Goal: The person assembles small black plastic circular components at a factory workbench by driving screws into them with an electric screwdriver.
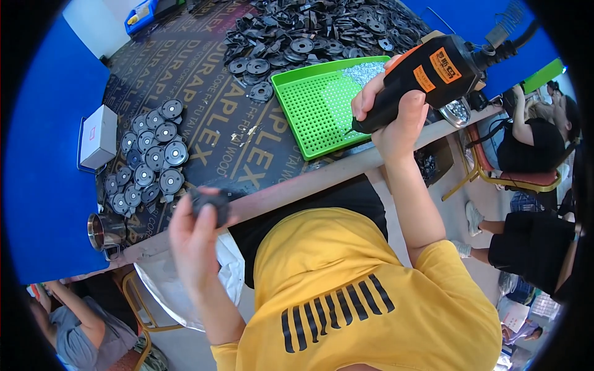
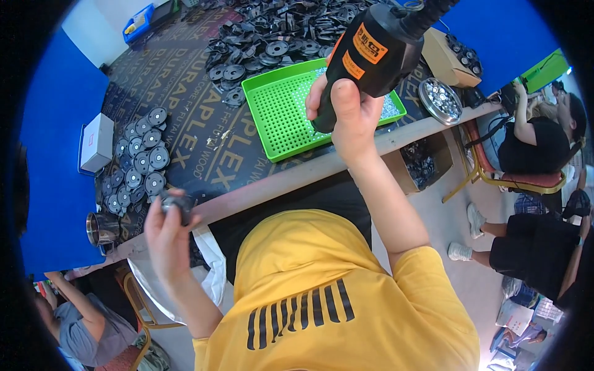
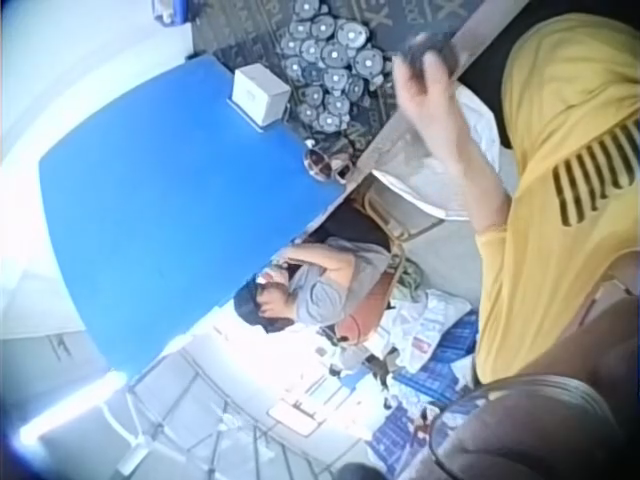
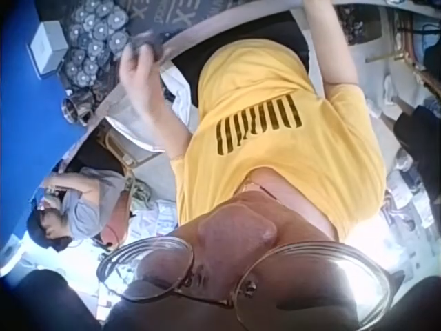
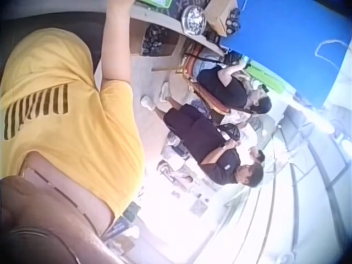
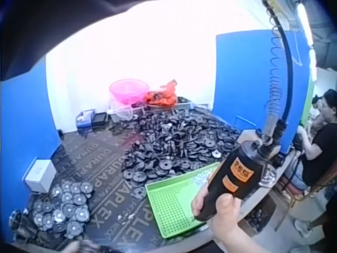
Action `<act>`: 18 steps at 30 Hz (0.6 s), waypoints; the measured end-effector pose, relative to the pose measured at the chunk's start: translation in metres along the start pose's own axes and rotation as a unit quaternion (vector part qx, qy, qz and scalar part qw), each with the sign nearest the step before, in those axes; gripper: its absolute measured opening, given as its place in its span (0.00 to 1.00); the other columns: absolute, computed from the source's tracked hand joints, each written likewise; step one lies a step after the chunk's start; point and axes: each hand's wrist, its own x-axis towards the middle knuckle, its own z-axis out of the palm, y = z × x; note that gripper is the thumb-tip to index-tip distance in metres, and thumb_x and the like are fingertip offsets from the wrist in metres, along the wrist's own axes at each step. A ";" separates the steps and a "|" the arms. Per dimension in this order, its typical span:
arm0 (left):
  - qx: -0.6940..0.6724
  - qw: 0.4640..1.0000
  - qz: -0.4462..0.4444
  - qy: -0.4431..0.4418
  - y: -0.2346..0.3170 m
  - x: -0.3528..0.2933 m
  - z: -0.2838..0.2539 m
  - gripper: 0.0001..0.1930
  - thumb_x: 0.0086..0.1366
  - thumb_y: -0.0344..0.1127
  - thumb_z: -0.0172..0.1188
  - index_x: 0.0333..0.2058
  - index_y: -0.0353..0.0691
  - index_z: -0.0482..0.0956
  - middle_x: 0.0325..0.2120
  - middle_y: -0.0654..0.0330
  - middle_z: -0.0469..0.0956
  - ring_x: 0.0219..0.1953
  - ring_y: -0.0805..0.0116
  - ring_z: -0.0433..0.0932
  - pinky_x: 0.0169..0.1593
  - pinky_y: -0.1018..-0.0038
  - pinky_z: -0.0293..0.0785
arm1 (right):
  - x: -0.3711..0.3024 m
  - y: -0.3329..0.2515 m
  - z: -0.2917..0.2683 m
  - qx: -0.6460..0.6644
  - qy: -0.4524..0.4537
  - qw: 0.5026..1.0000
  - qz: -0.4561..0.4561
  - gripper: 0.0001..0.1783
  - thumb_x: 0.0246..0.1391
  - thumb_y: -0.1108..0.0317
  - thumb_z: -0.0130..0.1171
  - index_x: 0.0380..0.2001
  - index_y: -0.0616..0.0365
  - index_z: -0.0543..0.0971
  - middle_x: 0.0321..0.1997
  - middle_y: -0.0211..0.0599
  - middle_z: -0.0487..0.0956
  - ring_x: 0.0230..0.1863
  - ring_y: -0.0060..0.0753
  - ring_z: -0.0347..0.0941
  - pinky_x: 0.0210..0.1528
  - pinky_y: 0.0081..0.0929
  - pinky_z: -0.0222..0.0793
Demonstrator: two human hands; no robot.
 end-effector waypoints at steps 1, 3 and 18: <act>-0.042 0.998 -0.038 -0.011 -0.001 0.005 0.017 0.11 0.60 0.28 0.49 0.41 0.31 0.67 0.35 0.57 0.70 0.36 0.71 0.72 0.37 0.71 0.77 | 0.000 0.001 0.000 0.003 0.000 1.000 -0.002 0.33 0.46 0.38 0.49 0.40 0.59 0.61 0.14 0.37 0.65 0.12 0.27 0.61 0.17 0.23 0.60; -0.105 0.986 -0.100 -0.079 -0.008 0.022 0.036 0.11 0.60 0.29 0.48 0.41 0.31 0.66 0.35 0.55 0.70 0.33 0.70 0.73 0.38 0.70 0.77 | 0.000 0.001 0.000 0.005 0.001 1.000 -0.004 0.33 0.46 0.38 0.49 0.40 0.59 0.61 0.14 0.37 0.65 0.12 0.27 0.61 0.17 0.23 0.60; -0.204 0.961 -0.151 -0.114 -0.045 0.059 0.063 0.14 0.59 0.26 0.44 0.44 0.31 0.63 0.37 0.48 0.71 0.36 0.59 0.75 0.45 0.62 0.73 | 0.001 -0.002 0.003 -0.010 -0.010 1.000 0.012 0.34 0.46 0.37 0.48 0.41 0.57 0.61 0.14 0.36 0.65 0.13 0.27 0.61 0.18 0.23 0.60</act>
